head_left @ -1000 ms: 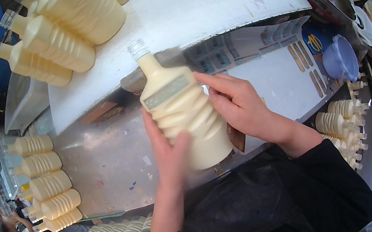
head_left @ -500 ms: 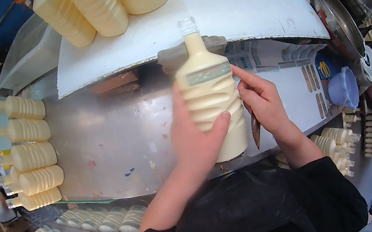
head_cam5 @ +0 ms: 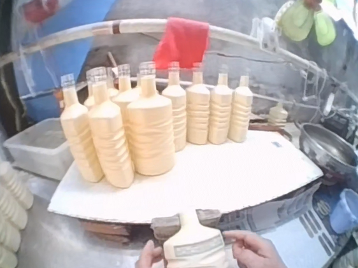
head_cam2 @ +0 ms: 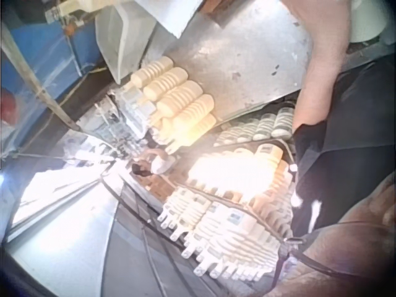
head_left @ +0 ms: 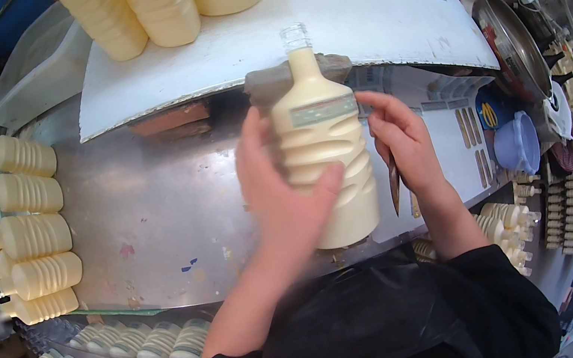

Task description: The person applies rectangular labels to the neck and body of a plastic bottle, smoothing each label with a small tool. The person repeats this process on multiple bottles, placing finished bottles aside.

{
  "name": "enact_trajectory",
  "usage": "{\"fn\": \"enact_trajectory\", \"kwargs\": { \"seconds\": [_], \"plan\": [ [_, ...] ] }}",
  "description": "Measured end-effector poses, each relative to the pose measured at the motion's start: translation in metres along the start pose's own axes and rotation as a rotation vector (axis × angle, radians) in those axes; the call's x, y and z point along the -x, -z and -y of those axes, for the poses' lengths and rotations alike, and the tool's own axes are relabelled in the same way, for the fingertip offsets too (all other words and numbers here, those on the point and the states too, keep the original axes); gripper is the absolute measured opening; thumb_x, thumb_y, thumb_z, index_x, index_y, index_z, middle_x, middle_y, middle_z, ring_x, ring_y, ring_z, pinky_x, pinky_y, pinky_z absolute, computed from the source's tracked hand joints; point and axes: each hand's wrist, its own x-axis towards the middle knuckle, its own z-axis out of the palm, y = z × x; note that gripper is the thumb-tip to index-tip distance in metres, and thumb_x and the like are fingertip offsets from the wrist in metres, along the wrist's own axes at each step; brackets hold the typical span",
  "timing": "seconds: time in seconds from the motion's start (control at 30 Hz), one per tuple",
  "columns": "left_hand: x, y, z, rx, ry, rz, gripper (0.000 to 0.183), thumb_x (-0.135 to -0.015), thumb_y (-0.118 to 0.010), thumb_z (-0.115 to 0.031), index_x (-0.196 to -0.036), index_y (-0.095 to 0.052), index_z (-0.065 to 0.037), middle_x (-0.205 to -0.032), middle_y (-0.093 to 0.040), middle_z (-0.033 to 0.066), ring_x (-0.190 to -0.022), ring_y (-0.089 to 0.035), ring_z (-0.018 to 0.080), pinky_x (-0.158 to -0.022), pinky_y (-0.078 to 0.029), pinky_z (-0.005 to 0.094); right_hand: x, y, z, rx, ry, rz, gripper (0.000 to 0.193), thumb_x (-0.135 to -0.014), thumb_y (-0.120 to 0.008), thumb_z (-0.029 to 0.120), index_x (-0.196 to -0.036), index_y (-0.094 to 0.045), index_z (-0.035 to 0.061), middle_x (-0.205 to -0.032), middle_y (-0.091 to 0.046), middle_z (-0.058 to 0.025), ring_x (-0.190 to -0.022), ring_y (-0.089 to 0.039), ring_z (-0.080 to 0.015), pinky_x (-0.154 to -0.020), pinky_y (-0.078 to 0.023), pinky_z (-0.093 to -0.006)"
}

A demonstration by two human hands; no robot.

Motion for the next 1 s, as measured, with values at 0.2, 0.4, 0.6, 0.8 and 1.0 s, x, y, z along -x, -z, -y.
{"fn": "enact_trajectory", "kwargs": {
  "seconds": [0.2, 0.4, 0.6, 0.8, 1.0],
  "plan": [
    [-0.025, 0.003, -0.013, 0.753, 0.436, -0.018, 0.033, -0.109, -0.055, -0.019, -0.136, -0.056, -0.002, -0.124, -0.065, 0.0065, -0.108, -0.062, 0.0118, -0.097, -0.05, 0.0276, -0.025, -0.005, 0.015, -0.19, -0.179, 0.154, 0.042, -0.109, -0.049, 0.025, -0.142, -0.054, -0.0018, -0.08, -0.054, 0.0061, -0.054, -0.04, -0.0001, -0.05, -0.033, -0.0165],
    [-0.03, -0.01, -0.007, 0.788, 0.468, -0.095, 0.028, -0.107, -0.059, -0.02, -0.129, -0.059, -0.002, -0.12, -0.065, 0.0057, -0.106, -0.061, 0.0113, -0.095, -0.051, 0.0287, -0.035, -0.002, 0.014, -0.11, -0.121, 0.225, 0.035, -0.11, -0.05, 0.028, -0.132, -0.059, 0.0031, -0.084, -0.055, 0.006, -0.063, -0.043, -0.0002, -0.054, -0.035, -0.0169],
    [-0.03, -0.017, -0.01, 0.73, 0.439, -0.173, 0.025, -0.104, -0.063, -0.013, -0.126, -0.059, -0.002, -0.116, -0.063, 0.0042, -0.104, -0.06, 0.0118, -0.096, -0.051, 0.0289, -0.041, 0.001, 0.016, -0.07, -0.132, 0.251, 0.026, -0.108, -0.056, 0.028, -0.121, -0.061, 0.0054, -0.087, -0.059, 0.0046, -0.069, -0.046, -0.0015, -0.059, -0.039, -0.0184],
    [-0.031, -0.017, -0.006, 0.767, 0.45, -0.172, 0.027, -0.102, -0.066, -0.01, -0.126, -0.059, -0.002, -0.115, -0.063, 0.0045, -0.104, -0.061, 0.0128, -0.095, -0.052, 0.0295, -0.045, -0.001, 0.005, -0.14, -0.112, 0.241, 0.023, -0.105, -0.06, 0.025, -0.117, -0.062, 0.0061, -0.086, -0.059, 0.0044, -0.071, -0.048, -0.0019, -0.061, -0.04, -0.02],
    [-0.032, -0.017, -0.009, 0.733, 0.431, -0.115, 0.03, -0.108, -0.056, -0.022, -0.131, -0.057, -0.003, -0.122, -0.063, 0.0077, -0.11, -0.061, 0.0158, -0.099, -0.052, 0.0328, -0.044, -0.001, 0.005, -0.1, -0.049, 0.229, 0.024, -0.106, -0.058, 0.028, -0.116, -0.062, 0.0069, -0.087, -0.059, 0.0044, -0.072, -0.048, -0.0025, -0.062, -0.04, -0.0202]
  ]
}}
